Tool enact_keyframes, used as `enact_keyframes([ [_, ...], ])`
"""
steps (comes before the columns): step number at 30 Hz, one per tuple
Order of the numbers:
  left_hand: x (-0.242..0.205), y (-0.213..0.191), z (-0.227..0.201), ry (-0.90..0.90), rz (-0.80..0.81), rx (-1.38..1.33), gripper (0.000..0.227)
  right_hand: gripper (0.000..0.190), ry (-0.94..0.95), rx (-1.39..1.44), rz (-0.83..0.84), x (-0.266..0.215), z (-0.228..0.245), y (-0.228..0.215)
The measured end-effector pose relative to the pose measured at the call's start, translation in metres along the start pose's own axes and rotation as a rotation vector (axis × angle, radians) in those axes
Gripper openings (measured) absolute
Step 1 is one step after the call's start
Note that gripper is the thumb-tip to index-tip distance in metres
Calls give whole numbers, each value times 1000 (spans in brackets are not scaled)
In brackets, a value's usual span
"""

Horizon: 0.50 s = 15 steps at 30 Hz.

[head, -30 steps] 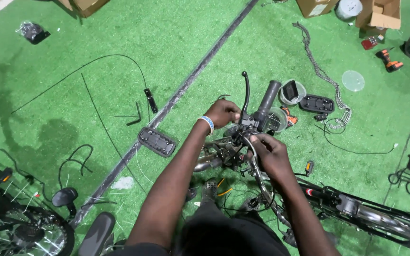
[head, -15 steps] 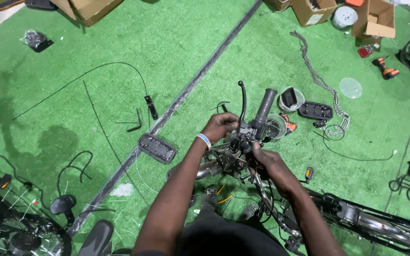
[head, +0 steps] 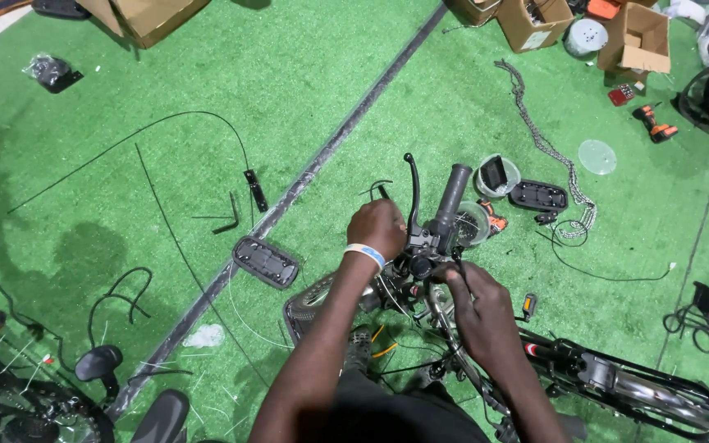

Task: The person uses pliers to cut a cable and then threads it through the handlebar brake lever and down the frame. They pull the cable taut and secure it near the front wheel fork.

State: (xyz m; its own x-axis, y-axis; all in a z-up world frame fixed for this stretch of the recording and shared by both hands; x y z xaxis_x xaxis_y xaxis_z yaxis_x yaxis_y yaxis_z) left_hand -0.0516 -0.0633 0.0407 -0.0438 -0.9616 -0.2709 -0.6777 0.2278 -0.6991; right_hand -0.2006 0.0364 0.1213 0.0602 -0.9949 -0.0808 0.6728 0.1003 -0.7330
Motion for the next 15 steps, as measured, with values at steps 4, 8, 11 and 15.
enact_keyframes([
  [4, 25, 37, 45, -3, 75, -449, 12, 29, 51, 192, -73, 17, -18, 15],
  [8, 19, 18, 35, 106, 57, -477, 11, 27, 49, 160, -152, 40, -12, 22],
  [11, 32, 14, 33, 333, 83, -522, 8, 31, 54, 117, -93, 51, -12, 31],
  [15, 31, -10, -7, 418, 70, 180, 5, 42, 81, 130, -67, 52, -7, 31],
])
Point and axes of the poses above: each hand's wrist, its own x-axis towards the middle knuckle, its own y-axis out of the palm, z = x × y, the point moved 6 cm from there along x, towards the middle knuckle, and after that the axes turned 2 degrees about y, right-handed, at the moved point
